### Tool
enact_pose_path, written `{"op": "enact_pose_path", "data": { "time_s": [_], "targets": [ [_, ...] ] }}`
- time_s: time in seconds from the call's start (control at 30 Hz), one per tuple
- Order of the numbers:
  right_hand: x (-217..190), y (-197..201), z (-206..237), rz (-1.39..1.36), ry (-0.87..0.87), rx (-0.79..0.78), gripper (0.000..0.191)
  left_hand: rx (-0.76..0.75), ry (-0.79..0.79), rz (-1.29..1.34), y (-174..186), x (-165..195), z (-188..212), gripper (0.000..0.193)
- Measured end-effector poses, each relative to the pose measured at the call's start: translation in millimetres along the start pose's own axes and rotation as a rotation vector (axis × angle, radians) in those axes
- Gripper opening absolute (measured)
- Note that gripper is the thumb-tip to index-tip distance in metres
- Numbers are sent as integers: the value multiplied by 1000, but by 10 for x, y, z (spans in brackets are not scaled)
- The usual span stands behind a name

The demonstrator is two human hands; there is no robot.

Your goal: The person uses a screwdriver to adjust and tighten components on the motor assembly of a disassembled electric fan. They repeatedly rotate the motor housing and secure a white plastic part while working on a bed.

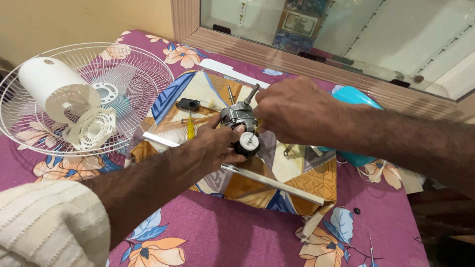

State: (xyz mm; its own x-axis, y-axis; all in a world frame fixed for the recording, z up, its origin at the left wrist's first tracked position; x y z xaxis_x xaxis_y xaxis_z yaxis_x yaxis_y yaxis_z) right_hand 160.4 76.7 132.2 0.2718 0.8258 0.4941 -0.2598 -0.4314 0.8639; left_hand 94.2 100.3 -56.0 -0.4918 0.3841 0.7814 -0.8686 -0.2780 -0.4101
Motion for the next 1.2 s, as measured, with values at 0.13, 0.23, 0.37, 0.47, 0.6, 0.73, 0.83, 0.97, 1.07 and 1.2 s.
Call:
{"op": "enact_pose_path", "data": {
  "time_s": [0.13,0.23,0.37,0.47,0.6,0.73,0.83,0.97,1.07,1.2],
  "targets": [
    [290,-400,29,-213,-291,-423,41,58,43,8,64,-37,12,68],
    [352,-566,95,-421,-430,-558,58,74,33,18,63,-44,-14,70],
    [386,-593,109,-469,-444,-572,45,73,30,47,61,-65,-59,69],
    [326,-346,-5,-455,-280,-351,34,73,3,56,63,-52,-79,68],
    [296,-116,1,-428,-248,-170,20,85,19,65,64,-69,-89,74],
    [169,-134,-23,-96,-211,-223,27,126,59,66,90,-101,-85,84],
    [190,-242,-19,-81,-255,-307,47,119,52,58,89,-101,-85,85],
    [314,-398,30,-230,-320,-356,48,117,58,95,85,-116,-102,87],
    [362,-546,89,-375,-303,-385,41,114,56,97,92,-122,-105,88],
    [185,-138,96,-338,3,116,26,82,37,98,63,-99,-106,82]
  ]
}}
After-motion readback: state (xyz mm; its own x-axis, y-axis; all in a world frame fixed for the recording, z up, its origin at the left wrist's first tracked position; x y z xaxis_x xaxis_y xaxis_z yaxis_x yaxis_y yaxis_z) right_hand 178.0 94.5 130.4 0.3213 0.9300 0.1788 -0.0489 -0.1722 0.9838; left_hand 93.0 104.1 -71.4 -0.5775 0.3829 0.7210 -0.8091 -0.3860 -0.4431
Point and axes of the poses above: each hand's wrist, its own z-axis away from the middle knuckle, its own y-axis out of the back of the hand, x = y × z, the point moved 10 cm from there along -z, towards the middle knuckle, and after that the axes turned 6 degrees about z, right-handed, at the moved point
